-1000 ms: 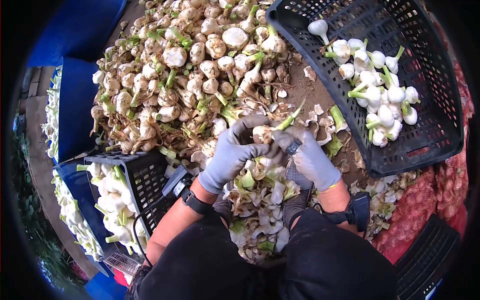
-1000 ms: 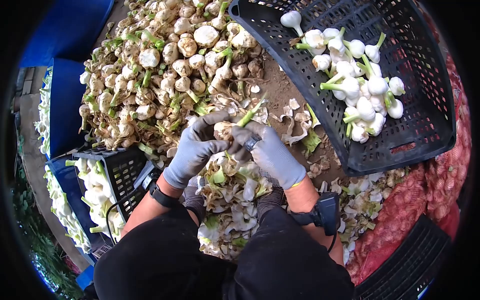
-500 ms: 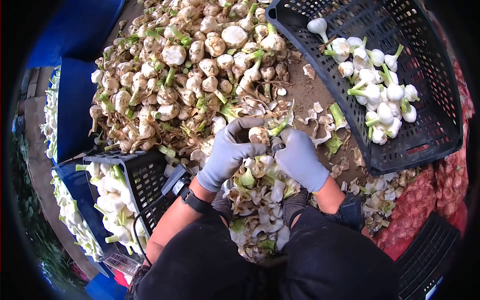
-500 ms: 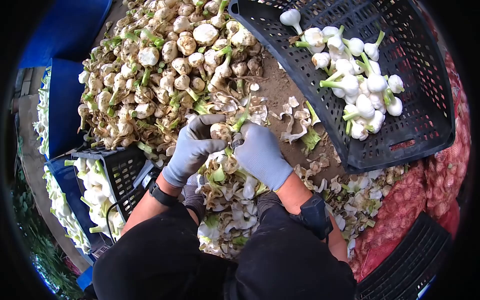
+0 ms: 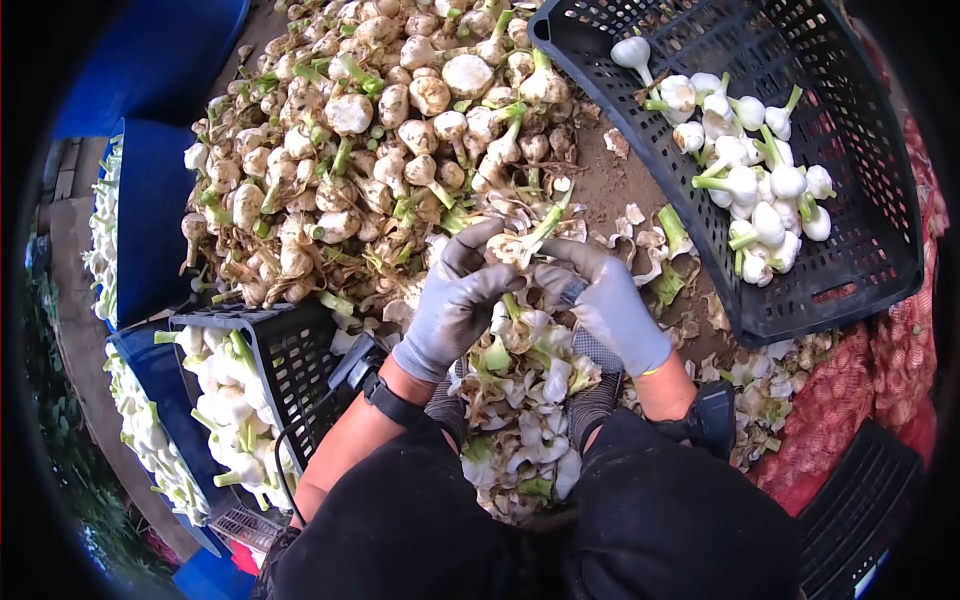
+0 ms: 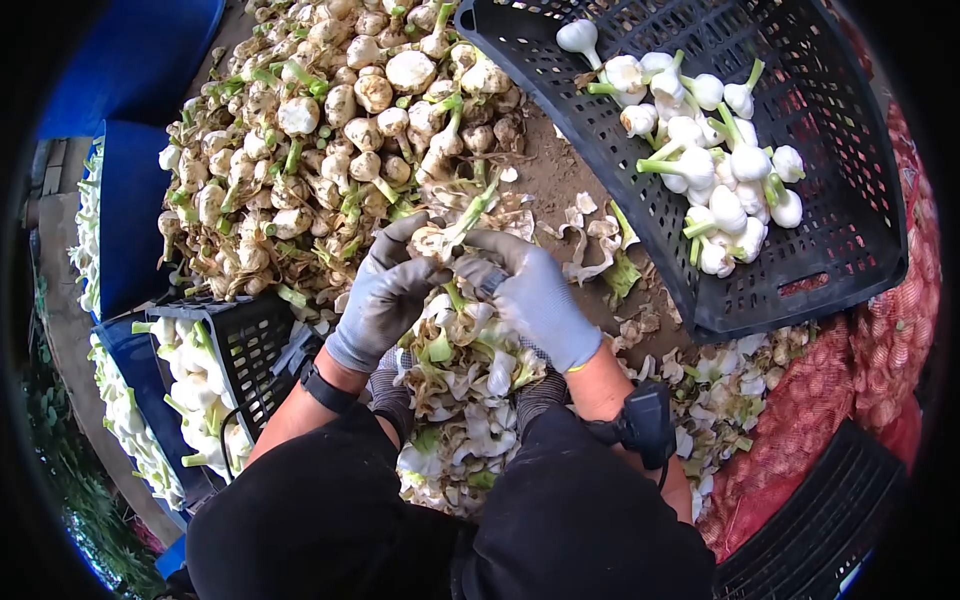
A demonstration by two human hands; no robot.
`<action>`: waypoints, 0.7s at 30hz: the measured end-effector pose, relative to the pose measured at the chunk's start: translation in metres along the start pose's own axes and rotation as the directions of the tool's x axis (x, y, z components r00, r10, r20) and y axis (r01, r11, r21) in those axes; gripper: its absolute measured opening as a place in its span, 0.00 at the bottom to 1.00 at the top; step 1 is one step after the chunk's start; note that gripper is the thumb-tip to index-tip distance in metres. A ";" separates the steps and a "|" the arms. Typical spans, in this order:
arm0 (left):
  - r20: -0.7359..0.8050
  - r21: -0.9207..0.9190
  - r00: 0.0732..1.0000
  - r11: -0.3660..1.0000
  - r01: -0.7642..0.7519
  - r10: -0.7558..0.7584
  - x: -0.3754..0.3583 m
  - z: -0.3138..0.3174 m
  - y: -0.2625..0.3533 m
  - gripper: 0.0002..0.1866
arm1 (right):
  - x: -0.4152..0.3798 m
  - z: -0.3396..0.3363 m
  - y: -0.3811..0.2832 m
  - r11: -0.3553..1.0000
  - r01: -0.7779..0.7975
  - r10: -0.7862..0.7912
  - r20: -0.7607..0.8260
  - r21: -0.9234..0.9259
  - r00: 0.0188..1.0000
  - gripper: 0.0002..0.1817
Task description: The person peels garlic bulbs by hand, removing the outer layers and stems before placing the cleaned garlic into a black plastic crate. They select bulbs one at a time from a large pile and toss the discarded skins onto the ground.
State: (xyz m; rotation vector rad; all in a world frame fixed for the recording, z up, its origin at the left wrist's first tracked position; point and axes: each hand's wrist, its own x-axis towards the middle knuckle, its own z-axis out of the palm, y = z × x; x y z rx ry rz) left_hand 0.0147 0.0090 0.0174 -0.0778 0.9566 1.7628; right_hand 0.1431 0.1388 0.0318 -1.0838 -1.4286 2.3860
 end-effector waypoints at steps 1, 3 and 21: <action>0.001 -0.002 1.000 1.000 0.004 -0.004 0.000 0.000 -0.003 0.28 | -0.001 0.003 -0.007 0.990 -0.106 0.100 0.062 0.092 0.993 0.07; 0.021 0.277 0.991 0.952 -0.135 0.134 0.002 0.000 -0.007 0.28 | 0.001 0.005 -0.007 0.991 -0.130 0.131 0.045 -0.042 0.990 0.06; 0.090 0.007 0.986 0.990 0.141 -0.141 0.001 0.000 -0.001 0.31 | 0.006 -0.008 -0.001 0.993 0.026 -0.013 0.110 -0.114 0.994 0.13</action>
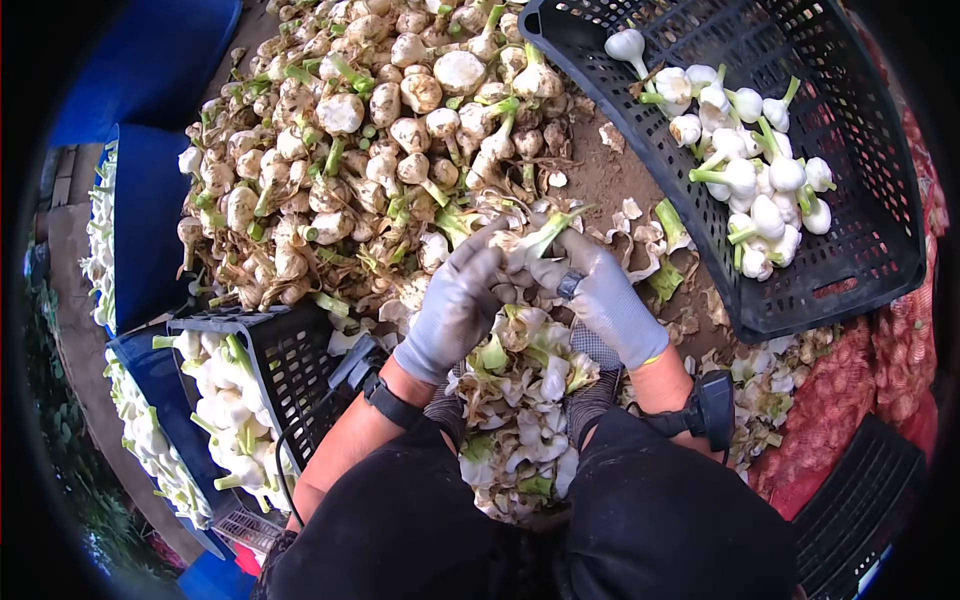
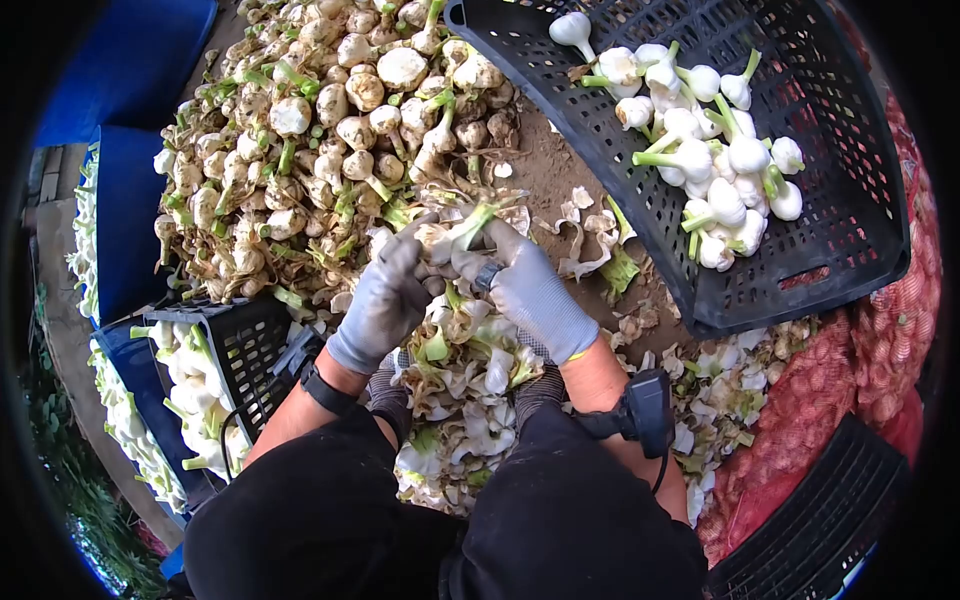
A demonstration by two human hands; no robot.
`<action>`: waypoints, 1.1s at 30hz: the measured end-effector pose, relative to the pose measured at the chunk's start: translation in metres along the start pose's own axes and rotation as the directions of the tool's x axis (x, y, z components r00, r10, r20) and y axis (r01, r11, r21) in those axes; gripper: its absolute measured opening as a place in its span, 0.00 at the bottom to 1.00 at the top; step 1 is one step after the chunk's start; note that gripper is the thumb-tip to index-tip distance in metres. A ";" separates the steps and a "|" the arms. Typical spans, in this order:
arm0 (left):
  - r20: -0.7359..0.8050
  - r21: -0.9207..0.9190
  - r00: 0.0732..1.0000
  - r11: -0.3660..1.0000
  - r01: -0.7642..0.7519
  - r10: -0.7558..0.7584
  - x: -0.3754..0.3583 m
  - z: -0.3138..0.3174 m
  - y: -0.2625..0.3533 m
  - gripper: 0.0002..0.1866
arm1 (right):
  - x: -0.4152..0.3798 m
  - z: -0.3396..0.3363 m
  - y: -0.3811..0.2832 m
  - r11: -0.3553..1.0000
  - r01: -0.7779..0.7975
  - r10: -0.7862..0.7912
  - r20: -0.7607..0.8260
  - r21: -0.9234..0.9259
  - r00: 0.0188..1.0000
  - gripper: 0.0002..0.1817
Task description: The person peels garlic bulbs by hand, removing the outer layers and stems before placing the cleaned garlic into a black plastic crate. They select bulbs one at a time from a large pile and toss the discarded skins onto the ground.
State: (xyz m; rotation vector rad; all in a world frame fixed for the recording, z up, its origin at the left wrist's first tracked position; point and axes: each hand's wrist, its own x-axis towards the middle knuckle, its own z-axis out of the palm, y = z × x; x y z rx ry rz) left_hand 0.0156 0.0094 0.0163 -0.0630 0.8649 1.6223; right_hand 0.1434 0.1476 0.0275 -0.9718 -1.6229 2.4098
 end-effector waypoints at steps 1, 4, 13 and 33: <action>-0.065 0.229 0.997 0.973 -0.018 0.034 0.000 0.009 0.000 0.32 | 0.000 0.001 0.000 1.000 -0.001 0.001 -0.003 0.002 1.000 0.13; -0.036 0.460 0.995 0.886 -0.061 0.088 -0.003 0.003 -0.002 0.35 | 0.002 0.003 -0.002 0.971 -0.173 0.175 0.007 0.162 0.985 0.12; 0.147 0.785 0.892 0.498 -0.368 0.427 0.014 -0.011 0.005 0.31 | -0.006 0.011 0.001 0.909 -0.284 0.266 -0.099 -0.305 0.959 0.11; -0.198 0.425 0.967 0.903 -0.065 0.162 -0.001 0.008 -0.005 0.29 | 0.001 0.004 0.003 0.927 -0.087 0.052 -0.104 -0.365 0.993 0.09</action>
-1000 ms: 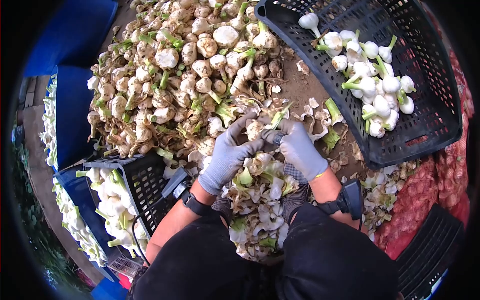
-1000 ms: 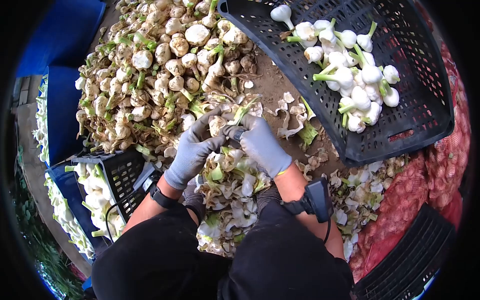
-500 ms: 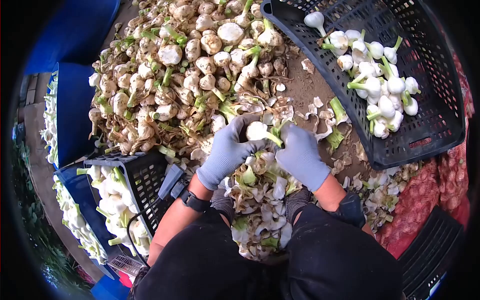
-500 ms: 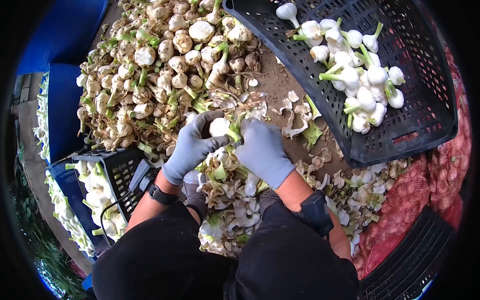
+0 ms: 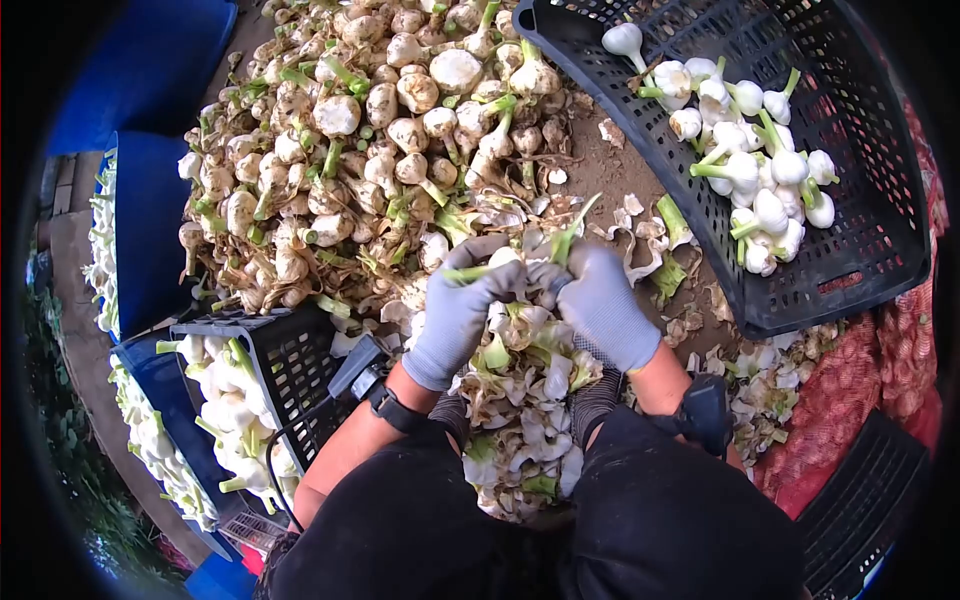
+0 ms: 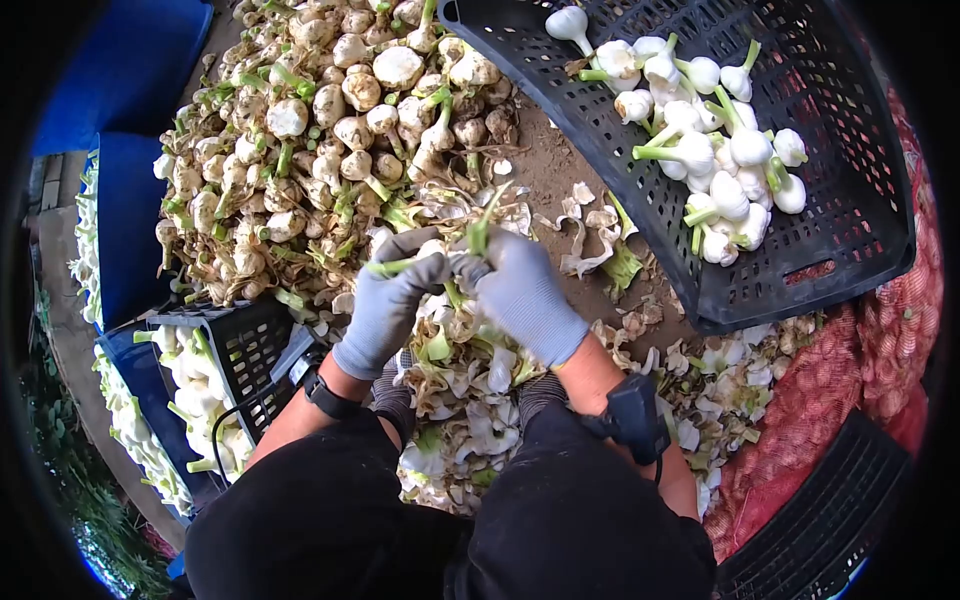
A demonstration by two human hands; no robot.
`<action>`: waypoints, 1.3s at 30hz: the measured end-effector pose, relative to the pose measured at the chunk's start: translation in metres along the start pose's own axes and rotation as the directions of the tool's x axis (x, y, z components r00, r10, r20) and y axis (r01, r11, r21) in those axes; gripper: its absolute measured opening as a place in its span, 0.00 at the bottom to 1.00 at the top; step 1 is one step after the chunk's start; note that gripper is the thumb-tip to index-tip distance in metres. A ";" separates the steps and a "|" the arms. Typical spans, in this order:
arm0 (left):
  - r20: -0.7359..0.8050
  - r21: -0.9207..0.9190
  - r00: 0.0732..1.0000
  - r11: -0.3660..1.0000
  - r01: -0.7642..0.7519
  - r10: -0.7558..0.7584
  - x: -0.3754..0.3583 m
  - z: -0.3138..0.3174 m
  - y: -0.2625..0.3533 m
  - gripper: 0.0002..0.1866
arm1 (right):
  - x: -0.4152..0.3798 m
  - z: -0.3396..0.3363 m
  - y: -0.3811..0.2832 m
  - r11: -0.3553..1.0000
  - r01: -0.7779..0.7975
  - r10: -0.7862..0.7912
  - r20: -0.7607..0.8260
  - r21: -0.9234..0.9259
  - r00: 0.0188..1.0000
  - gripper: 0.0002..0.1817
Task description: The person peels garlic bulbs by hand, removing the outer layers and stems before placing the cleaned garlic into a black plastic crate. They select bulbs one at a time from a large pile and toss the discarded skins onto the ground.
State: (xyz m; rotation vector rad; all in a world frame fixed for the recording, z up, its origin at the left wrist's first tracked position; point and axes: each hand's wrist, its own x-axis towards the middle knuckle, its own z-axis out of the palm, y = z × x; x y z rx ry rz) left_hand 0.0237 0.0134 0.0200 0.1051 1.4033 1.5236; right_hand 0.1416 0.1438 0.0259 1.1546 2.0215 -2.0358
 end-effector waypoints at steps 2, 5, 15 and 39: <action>0.068 -0.006 0.997 1.000 -0.023 0.023 0.000 -0.009 -0.003 0.25 | 0.003 0.000 0.009 0.819 0.320 -0.419 -0.114 -0.476 0.901 0.10; 0.225 0.072 0.974 0.997 -0.002 -0.014 -0.004 -0.010 0.001 0.26 | 0.012 -0.020 0.005 0.651 -0.016 -0.301 -0.277 -0.759 0.912 0.14; 0.167 0.260 0.969 0.940 -0.220 0.181 0.003 -0.007 -0.001 0.27 | -0.005 -0.005 0.006 0.968 0.209 -0.215 -0.031 -0.136 0.976 0.18; 0.089 -0.195 0.995 0.981 -0.024 0.042 0.002 -0.005 -0.003 0.28 | -0.001 0.004 -0.004 0.532 0.299 -0.484 0.005 -0.792 0.875 0.20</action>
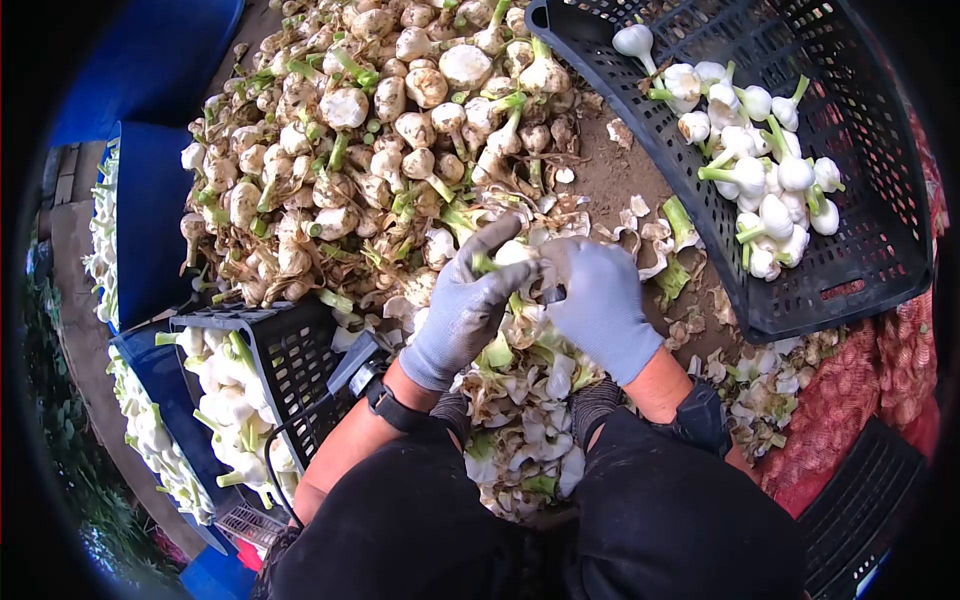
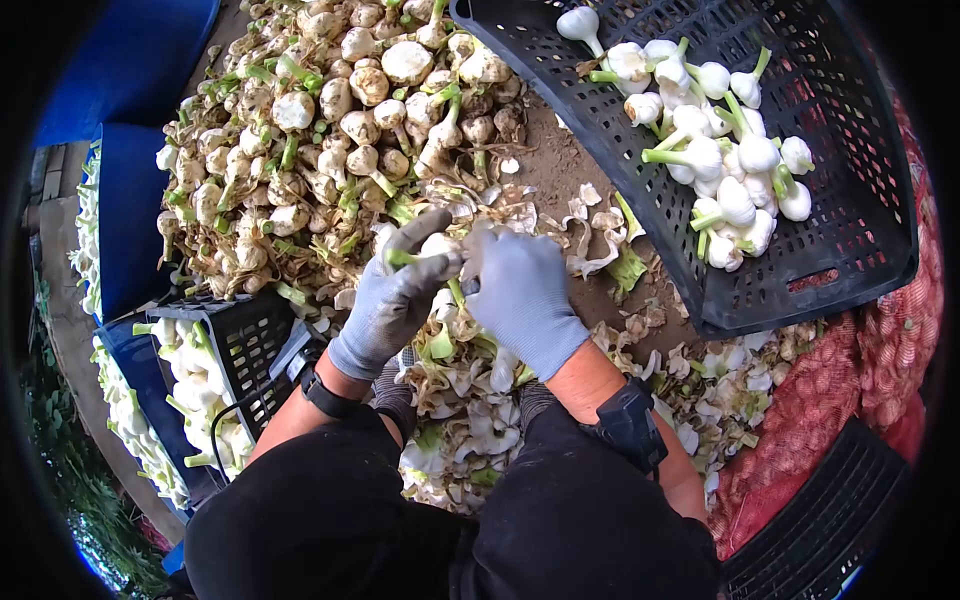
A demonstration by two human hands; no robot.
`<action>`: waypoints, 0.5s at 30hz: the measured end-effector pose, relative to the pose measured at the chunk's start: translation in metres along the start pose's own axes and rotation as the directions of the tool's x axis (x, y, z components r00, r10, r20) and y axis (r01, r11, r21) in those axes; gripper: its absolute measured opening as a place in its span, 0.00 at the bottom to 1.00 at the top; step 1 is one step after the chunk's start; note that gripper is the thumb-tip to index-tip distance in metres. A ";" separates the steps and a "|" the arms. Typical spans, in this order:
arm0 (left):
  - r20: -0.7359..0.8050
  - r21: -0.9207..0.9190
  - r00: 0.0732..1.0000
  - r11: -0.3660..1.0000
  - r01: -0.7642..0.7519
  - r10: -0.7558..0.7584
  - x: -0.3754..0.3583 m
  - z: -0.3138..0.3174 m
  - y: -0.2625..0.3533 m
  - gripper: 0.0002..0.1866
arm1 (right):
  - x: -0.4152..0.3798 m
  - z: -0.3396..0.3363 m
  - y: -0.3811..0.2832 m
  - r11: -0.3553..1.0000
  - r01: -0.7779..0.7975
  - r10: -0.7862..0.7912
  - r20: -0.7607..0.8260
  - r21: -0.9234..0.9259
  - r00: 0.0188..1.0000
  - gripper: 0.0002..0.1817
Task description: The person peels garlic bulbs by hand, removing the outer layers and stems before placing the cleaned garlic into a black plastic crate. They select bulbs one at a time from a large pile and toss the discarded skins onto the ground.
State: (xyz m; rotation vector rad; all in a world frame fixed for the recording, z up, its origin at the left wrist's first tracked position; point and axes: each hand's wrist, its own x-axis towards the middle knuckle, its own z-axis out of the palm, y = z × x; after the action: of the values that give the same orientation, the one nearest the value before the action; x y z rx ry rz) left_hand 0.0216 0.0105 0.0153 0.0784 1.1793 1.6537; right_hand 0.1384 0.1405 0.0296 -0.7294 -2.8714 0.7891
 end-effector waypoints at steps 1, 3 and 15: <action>0.087 -0.160 0.994 0.984 0.081 -0.067 -0.001 -0.005 -0.002 0.28 | 0.000 -0.001 0.000 1.000 -0.002 0.002 0.002 0.001 1.000 0.20; 0.153 -0.201 0.988 0.979 0.041 -0.010 0.002 -0.008 -0.002 0.27 | 0.003 -0.003 0.001 0.994 0.098 -0.090 -0.136 0.053 0.987 0.07; 0.179 0.135 0.983 0.988 -0.074 0.049 -0.003 0.008 0.025 0.31 | -0.011 -0.001 0.010 0.628 -0.222 0.113 0.195 0.746 0.974 0.34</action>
State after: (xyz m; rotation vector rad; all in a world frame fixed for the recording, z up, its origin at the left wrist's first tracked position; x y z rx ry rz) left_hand 0.0100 0.0144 0.0392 0.3468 1.1671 1.5800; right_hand 0.1529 0.1438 0.0263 -0.8178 -2.1749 1.9639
